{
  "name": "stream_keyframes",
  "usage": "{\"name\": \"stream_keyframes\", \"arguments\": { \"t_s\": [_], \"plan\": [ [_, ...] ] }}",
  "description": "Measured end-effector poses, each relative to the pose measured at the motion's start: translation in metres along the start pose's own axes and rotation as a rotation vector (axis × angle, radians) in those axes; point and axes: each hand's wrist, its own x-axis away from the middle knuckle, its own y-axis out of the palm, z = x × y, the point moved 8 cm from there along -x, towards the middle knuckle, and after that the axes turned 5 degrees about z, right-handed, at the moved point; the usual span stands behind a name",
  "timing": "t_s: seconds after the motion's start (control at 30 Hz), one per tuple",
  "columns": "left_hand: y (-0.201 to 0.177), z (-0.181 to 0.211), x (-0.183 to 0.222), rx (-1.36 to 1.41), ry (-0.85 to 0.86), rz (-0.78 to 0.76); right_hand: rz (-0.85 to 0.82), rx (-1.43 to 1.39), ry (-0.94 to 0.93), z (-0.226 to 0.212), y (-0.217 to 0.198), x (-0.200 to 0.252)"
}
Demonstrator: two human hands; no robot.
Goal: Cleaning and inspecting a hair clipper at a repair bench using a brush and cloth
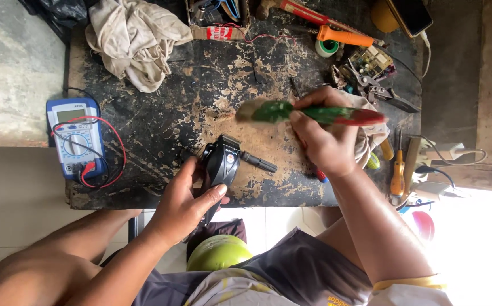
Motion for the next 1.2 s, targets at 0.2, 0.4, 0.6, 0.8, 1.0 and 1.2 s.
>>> {"name": "stream_keyframes", "arguments": {
  "t_s": [0.2,0.4,0.6,0.8,1.0,1.2],
  "plan": [
    [-0.004,-0.013,-0.005,0.032,-0.052,0.023,-0.007,0.216,-0.145,-0.003,0.003,0.006],
    [-0.008,-0.009,-0.005,0.090,-0.049,0.074,-0.093,0.566,-0.347,-0.016,0.001,0.008],
    [-0.016,-0.006,-0.017,-0.051,0.129,0.126,-0.091,0.767,-0.491,0.002,0.011,0.028],
    [-0.017,0.025,-0.004,-0.706,0.318,0.283,0.169,0.051,-0.028,0.000,-0.036,0.034],
    [0.006,0.026,0.010,-1.279,0.987,0.449,0.404,-0.392,0.030,-0.006,-0.060,0.022],
    [0.024,0.028,0.024,-1.463,1.267,0.375,-0.010,-0.088,0.027,0.002,-0.026,0.003]
  ]
}}
